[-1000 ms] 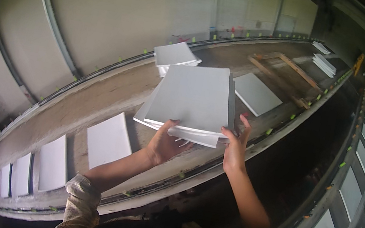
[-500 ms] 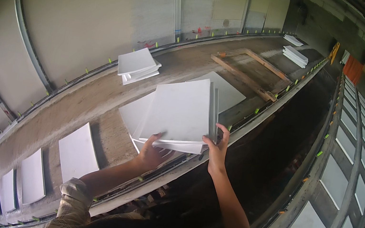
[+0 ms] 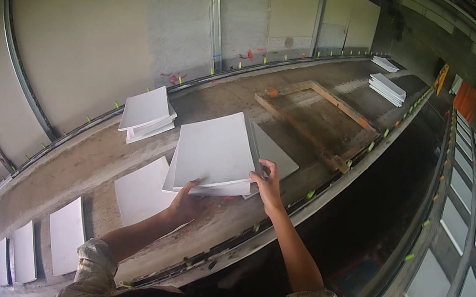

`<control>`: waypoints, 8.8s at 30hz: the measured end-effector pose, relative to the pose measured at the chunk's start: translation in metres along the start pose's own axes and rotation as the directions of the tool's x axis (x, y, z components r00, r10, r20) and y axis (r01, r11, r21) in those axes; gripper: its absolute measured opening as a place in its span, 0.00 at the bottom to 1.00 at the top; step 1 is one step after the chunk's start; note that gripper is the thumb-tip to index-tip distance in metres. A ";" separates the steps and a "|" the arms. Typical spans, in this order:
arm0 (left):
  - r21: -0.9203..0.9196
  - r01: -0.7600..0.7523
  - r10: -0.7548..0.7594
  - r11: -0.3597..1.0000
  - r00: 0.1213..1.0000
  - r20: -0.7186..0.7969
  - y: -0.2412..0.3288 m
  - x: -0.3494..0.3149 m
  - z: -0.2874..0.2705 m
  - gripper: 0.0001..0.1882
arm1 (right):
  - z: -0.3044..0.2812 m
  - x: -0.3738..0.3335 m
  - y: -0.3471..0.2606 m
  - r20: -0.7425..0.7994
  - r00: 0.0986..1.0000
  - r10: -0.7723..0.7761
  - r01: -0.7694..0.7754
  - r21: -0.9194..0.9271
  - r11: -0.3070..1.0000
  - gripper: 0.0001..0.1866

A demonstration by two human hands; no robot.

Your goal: The person repeatedly picks up white rectangular panels from a stack and places them into a wooden frame on a workbench. They align the panels within the frame and then remove them to place them onto a growing stack on the left side of the bench. This cycle of picking, framing, and restacking is performed continuously throughout the video.

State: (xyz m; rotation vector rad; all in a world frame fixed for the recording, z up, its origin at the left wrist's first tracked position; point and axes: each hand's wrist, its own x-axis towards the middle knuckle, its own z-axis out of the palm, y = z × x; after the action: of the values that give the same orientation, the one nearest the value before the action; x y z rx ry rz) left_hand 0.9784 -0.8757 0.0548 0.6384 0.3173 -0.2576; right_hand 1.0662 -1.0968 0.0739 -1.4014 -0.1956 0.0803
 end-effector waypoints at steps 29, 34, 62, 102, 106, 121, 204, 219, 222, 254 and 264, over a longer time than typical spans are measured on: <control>0.838 0.540 0.795 0.075 0.475 -0.377 0.046 0.084 0.055 0.25 | -0.043 0.217 0.045 0.722 0.663 0.201 0.236 -0.456 0.858 0.40; 0.919 0.332 0.862 0.212 0.380 -0.336 0.034 0.090 0.118 0.21 | -0.080 0.237 -0.002 0.750 0.596 0.287 -0.089 -0.293 0.952 0.38; 0.989 -0.145 0.681 0.040 0.728 0.079 -0.067 0.248 0.206 0.11 | -0.334 0.414 -0.051 0.107 0.994 0.017 0.025 -0.379 0.925 0.30; 0.931 0.321 0.851 -0.175 0.525 -0.022 -0.141 0.403 0.264 0.07 | -0.367 0.450 0.090 0.448 0.849 -0.282 0.521 -0.801 0.296 0.26; 0.945 0.265 0.863 -0.189 0.504 0.031 -0.141 0.407 0.259 0.07 | -0.364 0.448 0.092 0.419 0.864 -0.279 0.493 -0.816 0.301 0.24; 0.936 0.256 0.851 -0.243 0.519 0.079 -0.143 0.405 0.256 0.06 | -0.375 0.440 0.087 0.479 0.823 -0.305 0.564 -0.753 0.340 0.25; 0.990 -0.135 0.903 0.034 0.429 0.027 -0.153 0.400 0.233 0.41 | -0.486 0.503 0.033 0.506 0.843 0.180 0.421 -0.830 0.365 0.38; 0.991 0.002 0.915 0.132 0.384 -0.123 -0.108 0.432 0.359 0.23 | -0.524 0.584 -0.021 0.666 0.742 0.079 0.474 -0.603 0.642 0.13; 0.998 -0.057 0.931 0.028 0.366 -0.005 -0.127 0.496 0.386 0.24 | -0.587 0.628 -0.019 0.643 0.766 -0.012 0.528 -0.619 0.582 0.12; 0.993 0.031 0.930 0.115 0.347 -0.119 -0.264 0.646 0.421 0.45 | -0.739 0.718 0.006 0.550 0.825 0.134 0.460 -0.789 0.407 0.35; 0.985 -0.112 0.857 0.129 0.512 -0.054 -0.280 0.657 0.418 0.41 | -0.774 0.699 -0.005 0.559 0.829 0.019 0.520 -0.783 0.341 0.29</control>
State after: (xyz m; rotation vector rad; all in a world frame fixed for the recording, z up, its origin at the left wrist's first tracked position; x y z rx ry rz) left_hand 1.5779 -1.4409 -0.0202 2.0346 0.5830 0.6697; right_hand 1.8939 -1.7290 0.0201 -2.4805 -1.0483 0.0417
